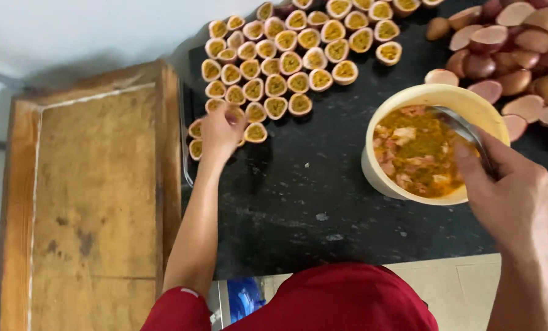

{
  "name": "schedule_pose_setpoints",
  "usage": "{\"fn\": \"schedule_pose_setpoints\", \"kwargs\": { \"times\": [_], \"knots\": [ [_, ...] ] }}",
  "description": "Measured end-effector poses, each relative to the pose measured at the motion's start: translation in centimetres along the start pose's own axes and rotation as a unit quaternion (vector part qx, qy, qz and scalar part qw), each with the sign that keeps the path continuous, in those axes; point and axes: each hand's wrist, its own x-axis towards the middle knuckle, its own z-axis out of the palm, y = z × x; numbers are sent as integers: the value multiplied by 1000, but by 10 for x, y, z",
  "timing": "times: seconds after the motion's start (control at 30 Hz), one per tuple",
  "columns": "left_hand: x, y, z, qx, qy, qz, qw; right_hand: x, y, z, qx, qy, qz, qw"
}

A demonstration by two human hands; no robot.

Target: Scooping the pulp out of passion fruit halves into a bowl and adding sugar.

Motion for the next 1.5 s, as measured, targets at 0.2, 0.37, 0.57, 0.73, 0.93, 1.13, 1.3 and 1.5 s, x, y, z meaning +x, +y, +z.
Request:
{"fn": "schedule_pose_setpoints", "kwargs": {
  "times": [0.2, 0.37, 0.57, 0.73, 0.93, 1.13, 1.3, 1.5],
  "knots": [
    [-43, 8, 37, 193, 18, 77, 978, 9, -10, 11, -48, -27, -78, 995],
    [-42, 16, 44, 205, -9, -15, 979, 5, -28, 7, -34, -31, -35, 998],
    [-46, 25, 42, 176, 11, 10, 984, 2, -13, 1, -12, -22, -47, 999],
    [-42, 61, 43, -422, -141, 15, 895, 2, -15, -5, -26, -7, -25, 999],
    [-33, 145, 24, -606, -243, 23, 757, 0, -21, -5, 5, 9, -22, 1000],
    [-33, 210, 29, -778, -349, 8, 522, -3, -26, -7, 34, 12, -4, 999],
    [-27, 251, 37, -798, -324, -15, 507, -5, -27, -3, 13, 47, 54, 997],
    [-14, 254, 71, -735, -310, -33, 603, -11, -58, 6, 94, 83, -119, 985]
  ]
}}
